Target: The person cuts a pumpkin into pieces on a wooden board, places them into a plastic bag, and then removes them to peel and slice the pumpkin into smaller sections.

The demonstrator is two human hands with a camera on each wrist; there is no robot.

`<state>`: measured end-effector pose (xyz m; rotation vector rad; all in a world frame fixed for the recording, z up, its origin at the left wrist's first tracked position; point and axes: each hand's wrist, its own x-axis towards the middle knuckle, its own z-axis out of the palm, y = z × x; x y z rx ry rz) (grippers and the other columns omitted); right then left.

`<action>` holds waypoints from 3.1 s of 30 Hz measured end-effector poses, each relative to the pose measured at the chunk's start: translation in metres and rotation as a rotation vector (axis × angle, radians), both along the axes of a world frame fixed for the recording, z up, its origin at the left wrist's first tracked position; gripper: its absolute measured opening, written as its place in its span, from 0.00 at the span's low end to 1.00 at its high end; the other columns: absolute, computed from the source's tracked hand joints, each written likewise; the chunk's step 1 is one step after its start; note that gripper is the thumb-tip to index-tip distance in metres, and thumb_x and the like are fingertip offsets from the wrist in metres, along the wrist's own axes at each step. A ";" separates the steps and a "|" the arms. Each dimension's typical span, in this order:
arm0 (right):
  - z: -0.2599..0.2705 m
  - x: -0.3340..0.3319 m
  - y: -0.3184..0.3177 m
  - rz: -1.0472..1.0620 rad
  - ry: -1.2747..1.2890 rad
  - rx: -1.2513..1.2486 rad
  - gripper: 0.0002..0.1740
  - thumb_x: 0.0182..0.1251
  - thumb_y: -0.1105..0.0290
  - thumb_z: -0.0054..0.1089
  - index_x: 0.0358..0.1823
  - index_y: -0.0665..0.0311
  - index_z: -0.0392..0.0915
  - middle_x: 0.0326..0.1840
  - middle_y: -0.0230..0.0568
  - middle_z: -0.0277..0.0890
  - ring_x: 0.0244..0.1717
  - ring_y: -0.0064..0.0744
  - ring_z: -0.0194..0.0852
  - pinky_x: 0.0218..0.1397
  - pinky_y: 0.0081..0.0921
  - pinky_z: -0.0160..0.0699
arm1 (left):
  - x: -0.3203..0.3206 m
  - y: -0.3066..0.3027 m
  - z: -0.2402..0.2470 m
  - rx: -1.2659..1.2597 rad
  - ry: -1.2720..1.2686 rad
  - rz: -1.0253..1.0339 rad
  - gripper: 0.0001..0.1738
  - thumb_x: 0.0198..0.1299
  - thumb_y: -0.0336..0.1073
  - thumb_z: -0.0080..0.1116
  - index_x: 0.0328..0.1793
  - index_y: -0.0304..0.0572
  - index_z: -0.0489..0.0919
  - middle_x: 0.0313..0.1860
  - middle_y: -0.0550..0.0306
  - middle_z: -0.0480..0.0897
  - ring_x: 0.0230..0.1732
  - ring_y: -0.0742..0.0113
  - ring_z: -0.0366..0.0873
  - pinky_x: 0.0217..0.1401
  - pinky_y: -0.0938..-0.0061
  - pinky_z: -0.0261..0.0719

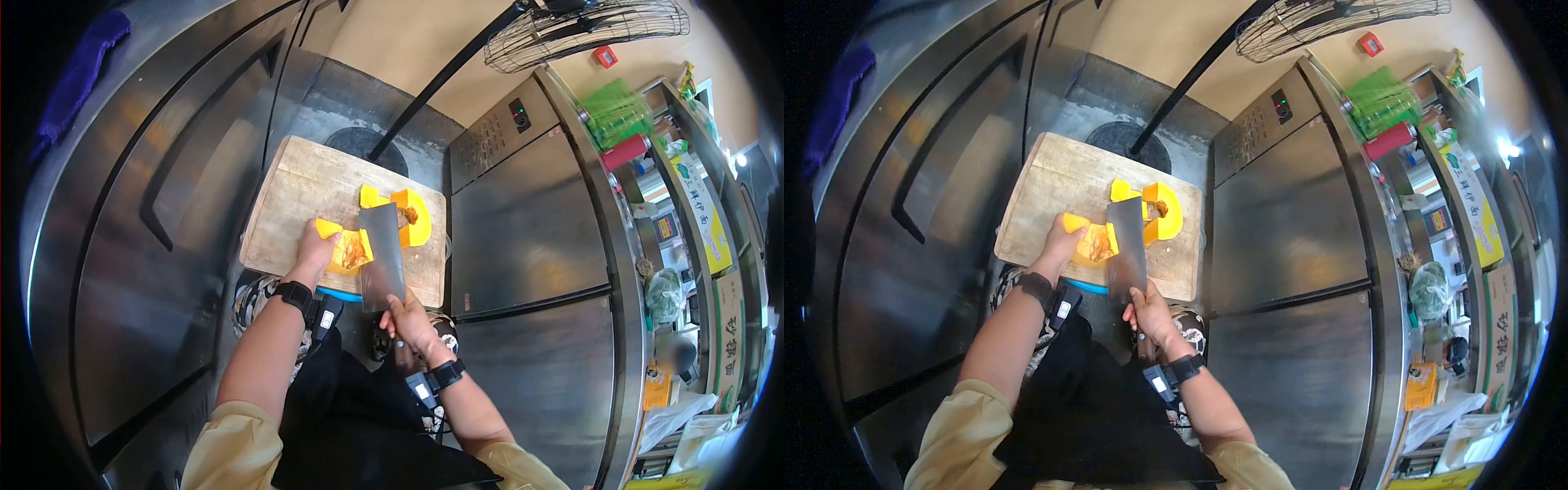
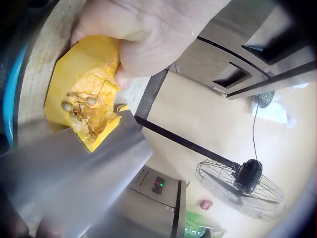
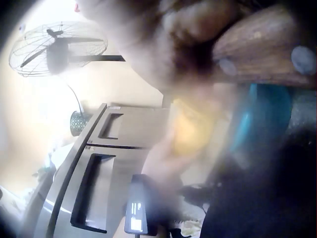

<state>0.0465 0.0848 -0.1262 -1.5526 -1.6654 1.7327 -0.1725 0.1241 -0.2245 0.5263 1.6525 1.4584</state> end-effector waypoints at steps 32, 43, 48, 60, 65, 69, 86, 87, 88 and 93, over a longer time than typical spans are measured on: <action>0.007 -0.002 -0.004 0.060 -0.203 0.178 0.12 0.77 0.68 0.43 0.54 0.66 0.63 0.18 0.35 0.72 0.13 0.20 0.66 0.17 0.19 0.67 | 0.003 0.002 -0.005 -0.045 0.137 -0.007 0.26 0.59 0.29 0.63 0.61 0.36 0.67 0.50 0.47 0.79 0.52 0.60 0.78 0.54 0.69 0.77; -0.026 -0.009 -0.014 -0.073 -0.005 0.081 0.11 0.78 0.69 0.42 0.54 0.66 0.62 0.17 0.37 0.72 0.12 0.22 0.65 0.15 0.20 0.67 | 0.005 -0.004 0.024 -0.065 -0.022 0.014 0.28 0.57 0.27 0.65 0.62 0.32 0.66 0.54 0.42 0.77 0.53 0.53 0.78 0.55 0.66 0.77; -0.027 -0.003 -0.003 -0.006 -0.016 0.015 0.12 0.79 0.67 0.39 0.58 0.63 0.60 0.20 0.37 0.73 0.13 0.20 0.63 0.16 0.17 0.64 | 0.004 0.000 0.010 -0.042 -0.040 0.017 0.27 0.58 0.28 0.65 0.61 0.32 0.66 0.52 0.43 0.78 0.52 0.54 0.79 0.53 0.66 0.77; 0.000 0.017 0.028 0.106 -0.016 -0.162 0.12 0.78 0.66 0.40 0.57 0.61 0.63 0.20 0.37 0.74 0.12 0.19 0.63 0.17 0.17 0.67 | 0.003 -0.002 0.009 -0.004 -0.061 -0.029 0.26 0.59 0.29 0.64 0.61 0.35 0.66 0.51 0.46 0.79 0.51 0.58 0.79 0.53 0.67 0.77; -0.006 0.002 0.022 0.094 -0.017 -0.070 0.14 0.78 0.67 0.40 0.59 0.63 0.62 0.19 0.36 0.73 0.12 0.20 0.62 0.17 0.18 0.67 | 0.004 -0.007 0.022 -0.011 -0.059 -0.013 0.26 0.59 0.29 0.63 0.61 0.35 0.66 0.51 0.46 0.78 0.50 0.58 0.79 0.53 0.67 0.77; -0.046 -0.016 -0.008 -0.076 0.164 -0.057 0.14 0.78 0.66 0.41 0.60 0.60 0.60 0.19 0.37 0.73 0.12 0.20 0.63 0.17 0.18 0.68 | 0.001 -0.001 0.005 -0.004 -0.018 -0.056 0.25 0.60 0.29 0.62 0.61 0.36 0.65 0.51 0.47 0.78 0.50 0.60 0.79 0.53 0.68 0.77; 0.032 0.018 0.010 -0.260 0.158 0.266 0.11 0.77 0.69 0.42 0.53 0.67 0.65 0.19 0.33 0.71 0.14 0.18 0.63 0.17 0.18 0.66 | -0.007 -0.004 -0.026 -0.081 0.100 0.097 0.26 0.51 0.36 0.71 0.51 0.31 0.70 0.46 0.38 0.81 0.45 0.52 0.82 0.47 0.63 0.79; 0.036 0.021 0.005 -0.270 0.174 0.276 0.10 0.77 0.69 0.41 0.51 0.66 0.65 0.20 0.34 0.71 0.14 0.17 0.62 0.17 0.17 0.65 | -0.010 -0.006 -0.024 -0.128 0.178 0.058 0.27 0.50 0.38 0.71 0.51 0.31 0.71 0.45 0.37 0.81 0.45 0.50 0.82 0.46 0.62 0.79; 0.037 0.025 0.000 -0.265 0.156 0.254 0.10 0.77 0.69 0.41 0.51 0.66 0.65 0.20 0.34 0.71 0.14 0.17 0.62 0.17 0.17 0.65 | -0.013 -0.009 -0.022 -0.172 0.189 -0.063 0.28 0.50 0.41 0.71 0.50 0.31 0.71 0.44 0.37 0.80 0.43 0.48 0.82 0.45 0.61 0.79; 0.019 0.042 -0.033 -0.199 0.104 0.142 0.11 0.78 0.68 0.41 0.53 0.66 0.65 0.22 0.34 0.72 0.15 0.17 0.63 0.18 0.16 0.66 | -0.019 -0.034 0.025 -0.249 0.583 -0.218 0.26 0.54 0.45 0.66 0.54 0.38 0.73 0.51 0.42 0.77 0.50 0.46 0.78 0.51 0.58 0.76</action>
